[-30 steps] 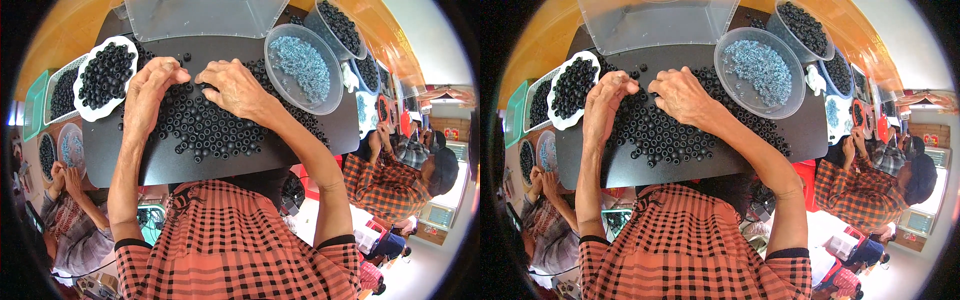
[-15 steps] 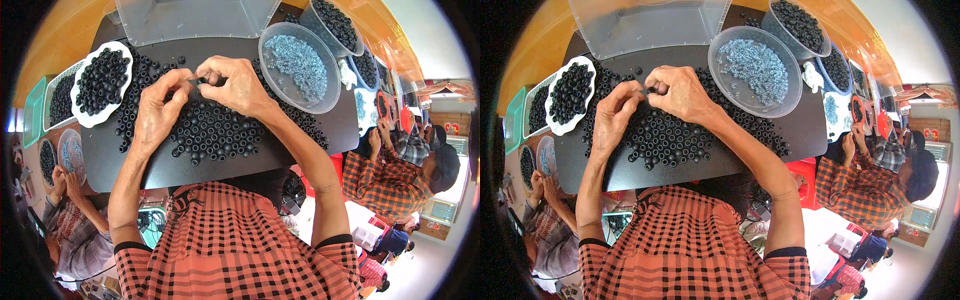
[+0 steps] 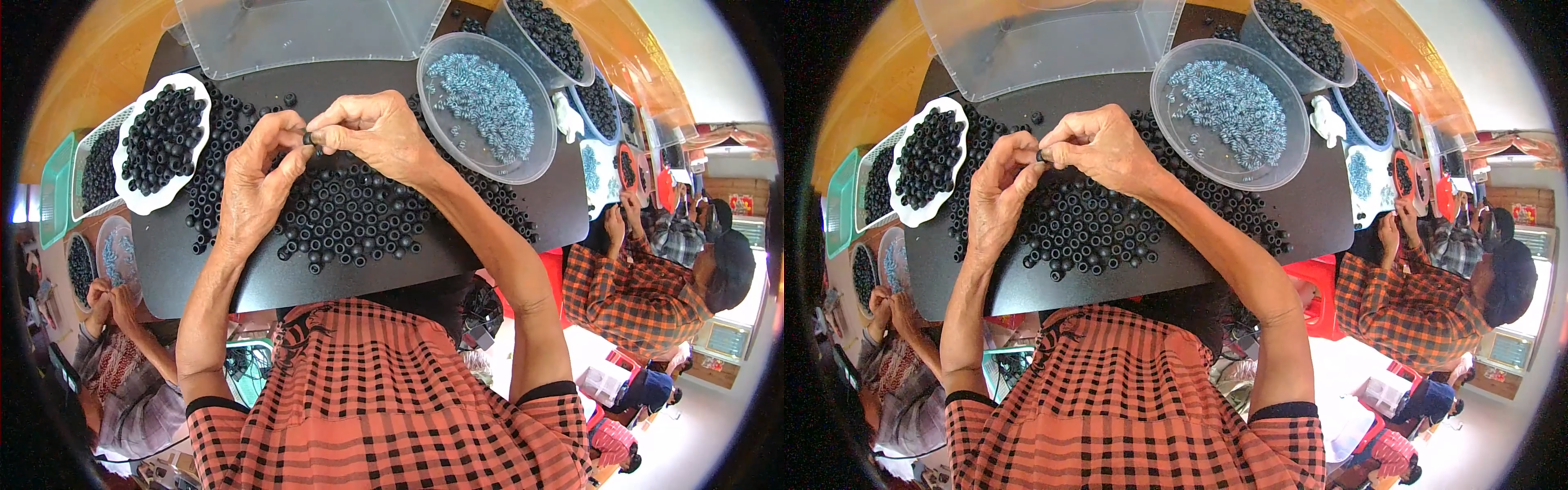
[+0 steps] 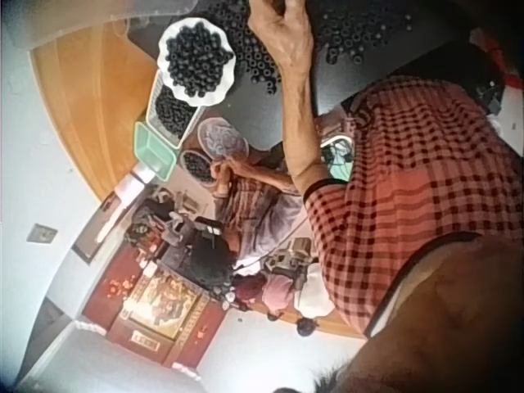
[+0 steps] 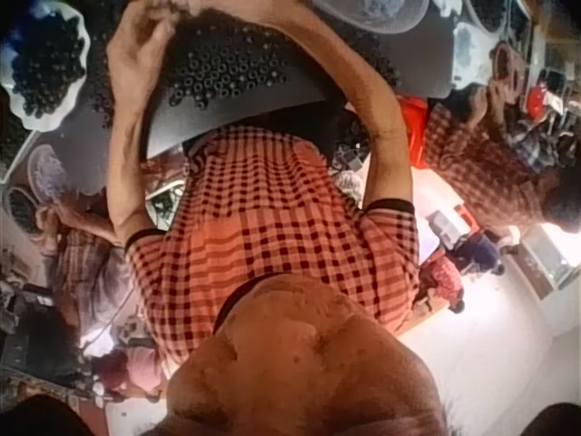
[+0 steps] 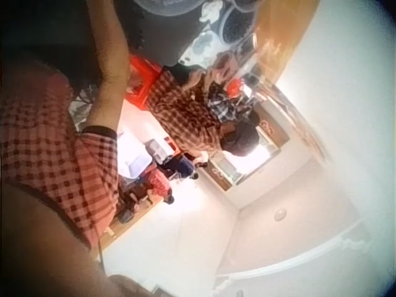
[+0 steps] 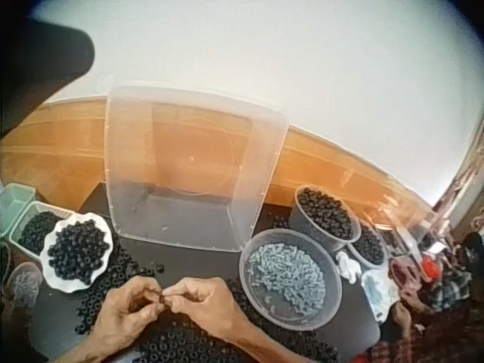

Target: The person assembles small components by picking metal inserts from a plastic container and fitting them into black rings by hand.

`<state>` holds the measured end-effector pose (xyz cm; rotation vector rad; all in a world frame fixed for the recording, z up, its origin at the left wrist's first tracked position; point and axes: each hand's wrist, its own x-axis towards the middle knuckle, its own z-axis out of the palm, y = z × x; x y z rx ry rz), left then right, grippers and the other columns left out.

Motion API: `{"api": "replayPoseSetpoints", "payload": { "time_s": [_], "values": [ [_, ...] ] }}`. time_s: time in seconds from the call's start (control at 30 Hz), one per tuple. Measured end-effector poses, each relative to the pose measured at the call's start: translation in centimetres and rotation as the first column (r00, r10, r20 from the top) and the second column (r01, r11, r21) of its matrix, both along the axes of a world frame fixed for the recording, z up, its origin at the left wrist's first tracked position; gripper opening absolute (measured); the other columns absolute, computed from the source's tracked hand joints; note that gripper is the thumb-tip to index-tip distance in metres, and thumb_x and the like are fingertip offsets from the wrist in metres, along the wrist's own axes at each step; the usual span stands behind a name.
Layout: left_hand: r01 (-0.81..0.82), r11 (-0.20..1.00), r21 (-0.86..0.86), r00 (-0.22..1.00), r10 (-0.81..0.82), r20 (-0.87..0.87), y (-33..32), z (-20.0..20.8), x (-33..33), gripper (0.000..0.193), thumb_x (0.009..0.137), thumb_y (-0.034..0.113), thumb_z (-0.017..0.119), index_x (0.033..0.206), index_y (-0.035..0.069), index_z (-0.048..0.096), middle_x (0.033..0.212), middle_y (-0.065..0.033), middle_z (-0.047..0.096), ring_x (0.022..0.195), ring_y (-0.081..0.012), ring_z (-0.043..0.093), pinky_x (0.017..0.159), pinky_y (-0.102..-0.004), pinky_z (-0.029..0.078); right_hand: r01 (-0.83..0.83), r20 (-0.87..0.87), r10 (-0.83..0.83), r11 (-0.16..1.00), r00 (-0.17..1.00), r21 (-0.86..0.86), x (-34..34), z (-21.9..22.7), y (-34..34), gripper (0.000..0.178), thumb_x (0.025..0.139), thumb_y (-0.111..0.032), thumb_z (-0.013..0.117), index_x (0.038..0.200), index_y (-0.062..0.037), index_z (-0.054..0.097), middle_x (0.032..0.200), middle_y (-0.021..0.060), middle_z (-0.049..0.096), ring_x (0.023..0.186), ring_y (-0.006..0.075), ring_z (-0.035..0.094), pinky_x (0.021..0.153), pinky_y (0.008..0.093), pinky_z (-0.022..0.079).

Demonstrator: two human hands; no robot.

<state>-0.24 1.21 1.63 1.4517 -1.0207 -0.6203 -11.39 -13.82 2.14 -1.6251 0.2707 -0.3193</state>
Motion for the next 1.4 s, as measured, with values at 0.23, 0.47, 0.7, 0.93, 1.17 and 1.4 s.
{"api": "replayPoseSetpoints", "payload": {
  "time_s": [0.23, 0.47, 0.7, 0.93, 1.17, 1.4],
  "values": [
    [0.026, 0.999, 0.018, 0.986, -0.023, -0.162, 0.0, -0.2, 0.7, 0.02, 0.087, 0.006, 0.061, 0.107, 0.002, 0.06, 0.086, 0.0025, 0.059, 0.08, -0.0056, 0.054, 0.072, -0.0198, 0.045, 0.107, 0.058, -0.11, 0.993, 0.992, 0.053, 0.5, -0.8, 1.1, 0.009, 0.085, -0.006, 0.065, 0.086, 0.003, 0.064, 0.077, 0.0055, 0.064, 0.069, 0.0084, 0.059, 0.062, 0.0205, 0.049],
    [0.053, 0.997, 0.053, 0.978, -0.041, -0.205, 0.1, -0.5, 0.9, 0.021, 0.087, 0.006, 0.06, 0.108, 0.002, 0.061, 0.088, -0.0004, 0.06, 0.086, -0.0082, 0.059, 0.078, -0.0223, 0.047, 0.103, 0.106, -0.112, 0.991, 0.988, 0.085, 0.3, -0.7, 1.1, 0.011, 0.087, -0.008, 0.064, 0.085, 0.0026, 0.063, 0.076, 0.0061, 0.064, 0.067, 0.0085, 0.059, 0.06, 0.0211, 0.049],
    [0.035, 0.999, 0.035, 0.958, -0.024, -0.286, -0.1, 0.1, 1.1, 0.019, 0.087, 0.0, 0.056, 0.105, 0.003, 0.06, 0.089, 0.0004, 0.062, 0.086, -0.0074, 0.06, 0.078, -0.0215, 0.046, 0.14, 0.127, -0.13, 0.987, 0.983, -0.075, 0.2, 0.0, 0.8, 0.013, 0.089, -0.009, 0.061, 0.092, 0.0033, 0.063, 0.078, 0.004, 0.064, 0.068, 0.0078, 0.059, 0.061, 0.0199, 0.048],
    [0.023, 0.998, 0.052, 0.953, -0.006, -0.301, 0.1, -0.1, 1.3, 0.019, 0.088, 0.002, 0.056, 0.106, 0.003, 0.06, 0.09, 0.0, 0.062, 0.085, -0.009, 0.06, 0.08, -0.0225, 0.046, 0.116, 0.124, -0.091, 0.971, 0.988, -0.208, -0.1, 0.6, 1.8, 0.01, 0.085, -0.002, 0.061, 0.094, 0.0025, 0.065, 0.084, 0.0046, 0.064, 0.071, 0.007, 0.059, 0.062, 0.0211, 0.048],
    [0.032, 0.999, -0.004, 0.89, -0.031, -0.455, 0.0, -0.5, 1.3, 0.017, 0.089, 0.008, 0.056, 0.106, 0.003, 0.06, 0.089, -0.0005, 0.062, 0.084, -0.0099, 0.059, 0.082, -0.0251, 0.046, 0.244, 0.331, -0.119, 0.897, 0.936, -0.368, 0.3, 0.3, 2.4, 0.01, 0.079, 0.0, 0.065, 0.088, 0.0028, 0.064, 0.081, 0.0069, 0.063, 0.065, 0.0096, 0.062, 0.058, 0.0229, 0.05],
    [-0.007, 1.0, -0.003, 0.914, 0.005, -0.406, -0.2, 0.2, 0.9, 0.017, 0.085, 0.001, 0.056, 0.102, 0.004, 0.059, 0.088, 0.0014, 0.061, 0.082, -0.0053, 0.056, 0.079, -0.0216, 0.045, 0.21, 0.18, -0.167, 0.942, 0.969, -0.261, 0.0, 0.2, 2.2, 0.011, 0.083, 0.001, 0.061, 0.093, 0.0022, 0.065, 0.086, 0.0057, 0.064, 0.074, 0.0094, 0.062, 0.065, 0.0219, 0.049]
  ]
}}
